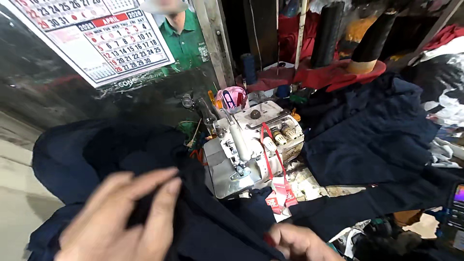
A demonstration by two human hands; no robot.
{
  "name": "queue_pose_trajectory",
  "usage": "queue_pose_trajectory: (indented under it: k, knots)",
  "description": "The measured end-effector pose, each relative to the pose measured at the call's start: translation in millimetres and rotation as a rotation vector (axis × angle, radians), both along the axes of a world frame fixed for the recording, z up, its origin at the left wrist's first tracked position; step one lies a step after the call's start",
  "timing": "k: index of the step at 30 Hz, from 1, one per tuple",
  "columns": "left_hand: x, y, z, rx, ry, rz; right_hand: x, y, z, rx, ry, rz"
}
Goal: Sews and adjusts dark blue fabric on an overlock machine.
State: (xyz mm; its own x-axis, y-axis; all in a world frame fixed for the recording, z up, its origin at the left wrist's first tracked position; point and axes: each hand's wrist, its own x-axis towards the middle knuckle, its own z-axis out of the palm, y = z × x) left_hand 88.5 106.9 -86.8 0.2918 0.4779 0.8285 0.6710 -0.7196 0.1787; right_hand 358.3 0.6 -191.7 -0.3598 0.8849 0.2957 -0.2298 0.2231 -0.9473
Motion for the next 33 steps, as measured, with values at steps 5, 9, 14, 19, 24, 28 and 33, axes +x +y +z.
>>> queue_pose_trajectory:
  k: [5,9,14,19,24,28,33]
  knots:
    - [29,86,-7,-0.147,0.306,0.165,-15,66,-37,-0.3,0.029,-0.197]
    - [37,64,-117,-0.439,0.28,0.064,-20,68,-56,-0.364,0.061,-0.233]
    - [41,48,-126,-0.402,0.339,0.187,-11,57,-58,-0.254,-0.078,-0.089]
    - [45,74,-119,-0.445,0.443,0.232,-8,57,-60,-0.272,-0.09,-0.162]
    - [37,67,-96,-0.474,0.423,0.202,2,39,-61,-0.274,-0.161,-0.245]
    - [-5,39,-34,-0.569,0.328,0.201,13,30,-62,-0.28,-0.244,-0.289]
    - [-74,17,-47,-0.67,0.303,0.211,14,29,-47,-0.287,-0.35,-0.332]
